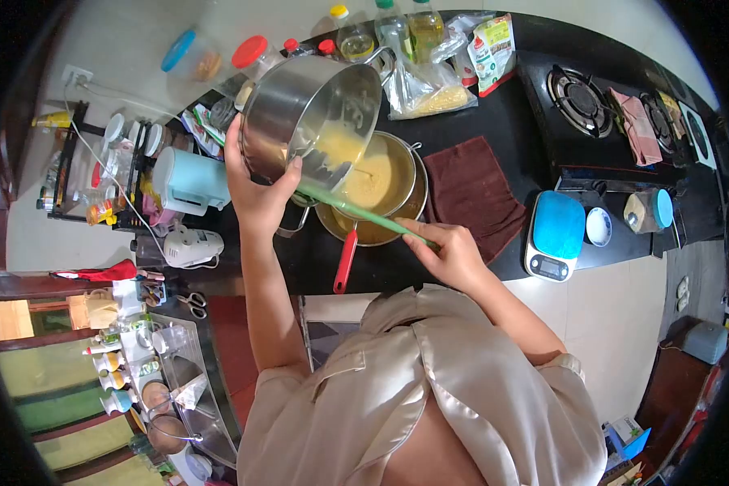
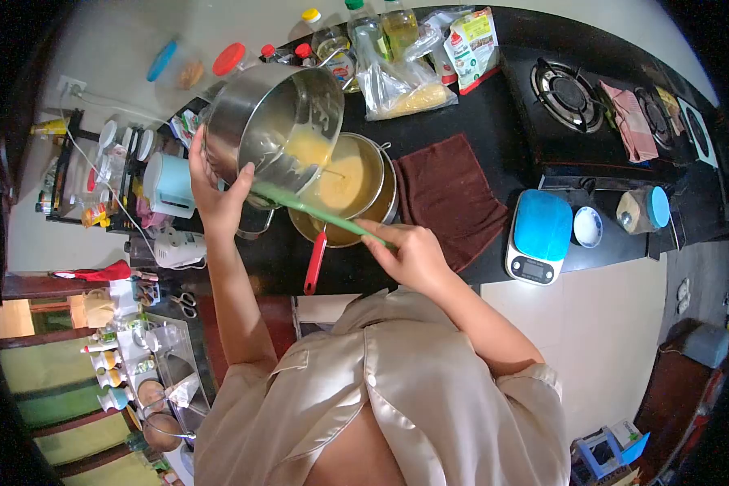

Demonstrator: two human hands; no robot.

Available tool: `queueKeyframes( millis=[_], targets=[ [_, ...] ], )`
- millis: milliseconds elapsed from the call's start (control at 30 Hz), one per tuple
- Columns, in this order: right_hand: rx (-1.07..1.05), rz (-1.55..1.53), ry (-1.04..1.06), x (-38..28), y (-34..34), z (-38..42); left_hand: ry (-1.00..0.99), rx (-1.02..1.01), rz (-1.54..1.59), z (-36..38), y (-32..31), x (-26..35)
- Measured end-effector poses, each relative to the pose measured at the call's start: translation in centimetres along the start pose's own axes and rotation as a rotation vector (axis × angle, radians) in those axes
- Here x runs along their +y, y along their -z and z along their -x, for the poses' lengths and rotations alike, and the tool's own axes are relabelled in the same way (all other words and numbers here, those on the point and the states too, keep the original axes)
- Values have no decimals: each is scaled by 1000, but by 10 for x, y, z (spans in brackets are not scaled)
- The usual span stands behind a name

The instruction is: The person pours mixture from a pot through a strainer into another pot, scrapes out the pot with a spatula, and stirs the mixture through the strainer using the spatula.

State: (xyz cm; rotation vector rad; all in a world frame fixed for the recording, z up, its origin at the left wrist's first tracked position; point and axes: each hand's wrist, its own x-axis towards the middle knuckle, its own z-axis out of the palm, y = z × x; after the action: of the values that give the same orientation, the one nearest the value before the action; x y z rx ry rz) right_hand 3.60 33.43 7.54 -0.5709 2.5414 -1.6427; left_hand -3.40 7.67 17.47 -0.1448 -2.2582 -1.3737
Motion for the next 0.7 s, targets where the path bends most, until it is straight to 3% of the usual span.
queueKeyframes(
  millis=[67, 133, 233, 300, 367, 400, 567, 700],
  targets=[
    [82, 64, -11, 14, 4, -11, 32, 7, 41, 2, -2, 2],
    [190, 142, 14, 15, 12, -24, -63, -24, -168, 8, -2, -1],
    [103, 60, 113, -8, 10, -19, -167, -30, -279, 14, -6, 0],
    [19, 126, 66, -7, 3, -20, -150, -35, -276, 18, -9, 6],
    [212, 293, 99, 18, -4, -33, -155, -50, -217, 19, -9, 6],
    [174, 325, 10, 5, 10, -36, -148, -47, -220, 21, -7, 5],
    [387, 411, 251, -24, 52, -52, -179, -21, -292, 18, -4, 4],
    [382, 484, 51, -3, 43, -68, -181, -1, -276, 16, 2, 5]
  ],
)
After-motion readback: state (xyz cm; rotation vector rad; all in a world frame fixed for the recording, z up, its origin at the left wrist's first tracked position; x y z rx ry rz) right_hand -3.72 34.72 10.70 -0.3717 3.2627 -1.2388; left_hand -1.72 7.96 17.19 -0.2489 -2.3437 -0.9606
